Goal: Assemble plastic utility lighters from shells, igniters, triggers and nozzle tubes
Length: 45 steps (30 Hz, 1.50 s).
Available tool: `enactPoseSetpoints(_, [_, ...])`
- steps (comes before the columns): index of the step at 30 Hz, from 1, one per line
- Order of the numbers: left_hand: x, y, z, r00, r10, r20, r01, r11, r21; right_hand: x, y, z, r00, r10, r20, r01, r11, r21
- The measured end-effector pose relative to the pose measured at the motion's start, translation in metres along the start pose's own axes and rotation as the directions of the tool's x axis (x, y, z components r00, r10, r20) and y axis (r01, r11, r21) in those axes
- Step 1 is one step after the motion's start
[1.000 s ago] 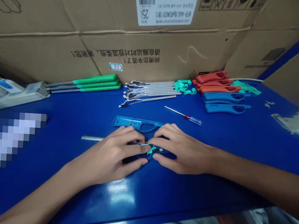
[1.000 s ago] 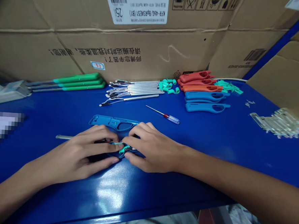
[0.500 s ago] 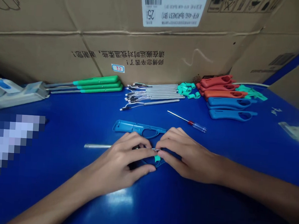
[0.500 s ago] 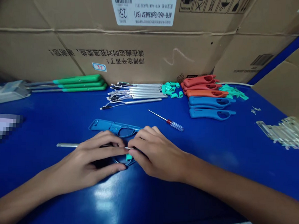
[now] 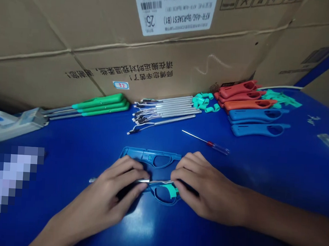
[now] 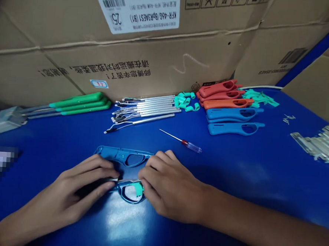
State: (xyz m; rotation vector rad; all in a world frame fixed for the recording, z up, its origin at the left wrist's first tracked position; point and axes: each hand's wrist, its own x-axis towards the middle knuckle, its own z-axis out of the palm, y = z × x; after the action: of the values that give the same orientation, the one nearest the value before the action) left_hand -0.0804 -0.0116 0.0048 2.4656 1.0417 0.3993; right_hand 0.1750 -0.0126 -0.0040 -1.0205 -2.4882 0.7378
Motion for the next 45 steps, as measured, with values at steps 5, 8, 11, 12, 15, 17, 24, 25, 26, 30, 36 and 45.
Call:
enactPoseSetpoints(5, [0.0,0.0,-0.007,0.996,-0.036,0.077,0.035,0.999,0.017,-0.002,0.002,0.007,0.999,-0.028,-0.029,0.027,0.999,-0.033])
enactPoseSetpoints(8, [0.0,0.006,-0.008,0.999,-0.01,0.051,0.006,0.997,0.071,-0.004,0.005,0.011,0.996,-0.046,-0.081,0.042,0.998,-0.051])
enactPoseSetpoints(11, [-0.001,0.011,-0.008,0.998,0.063,0.009,-0.064,0.991,0.117,-0.005,0.005,0.012,0.995,-0.05,-0.081,0.047,0.998,-0.043])
enactPoseSetpoints(12, [-0.001,0.012,-0.008,0.997,0.077,-0.001,-0.076,0.989,0.124,-0.005,0.005,0.012,0.996,-0.053,-0.072,0.05,0.998,-0.04])
enactPoseSetpoints(15, [-0.001,0.011,-0.007,0.996,0.09,-0.005,-0.089,0.991,0.095,-0.004,0.004,0.009,0.996,-0.063,-0.068,0.06,0.997,-0.043])
enactPoseSetpoints(17, [-0.003,0.01,-0.008,0.997,0.075,0.014,-0.076,0.996,0.051,-0.004,0.004,0.007,0.995,-0.065,-0.069,0.063,0.997,-0.04])
enactPoseSetpoints(24, [-0.007,-0.001,-0.017,0.996,-0.033,0.085,0.038,0.998,-0.053,-0.005,0.005,0.008,0.996,-0.072,-0.051,0.071,0.997,-0.024])
enactPoseSetpoints(25, [-0.007,-0.002,-0.018,0.994,-0.037,0.099,0.044,0.997,-0.07,-0.005,0.005,0.008,0.997,-0.063,-0.043,0.062,0.998,-0.025])
enactPoseSetpoints(26, [-0.007,-0.002,-0.019,0.993,-0.037,0.112,0.046,0.995,-0.083,-0.005,0.005,0.008,0.998,-0.052,-0.034,0.051,0.998,-0.025])
enactPoseSetpoints(30, [-0.007,0.0,-0.02,0.993,-0.014,0.116,0.023,0.997,-0.073,-0.005,0.005,0.007,1.0,-0.022,-0.008,0.022,0.999,-0.031])
enactPoseSetpoints(36, [-0.007,0.005,-0.017,0.995,-0.017,0.1,0.022,0.998,-0.053,-0.006,0.005,0.006,1.0,-0.004,0.006,0.004,0.999,-0.034])
enactPoseSetpoints(45, [-0.006,0.007,-0.019,0.993,0.035,0.112,-0.035,0.999,-0.008,-0.008,0.007,0.009,0.998,-0.05,-0.037,0.049,0.998,-0.035])
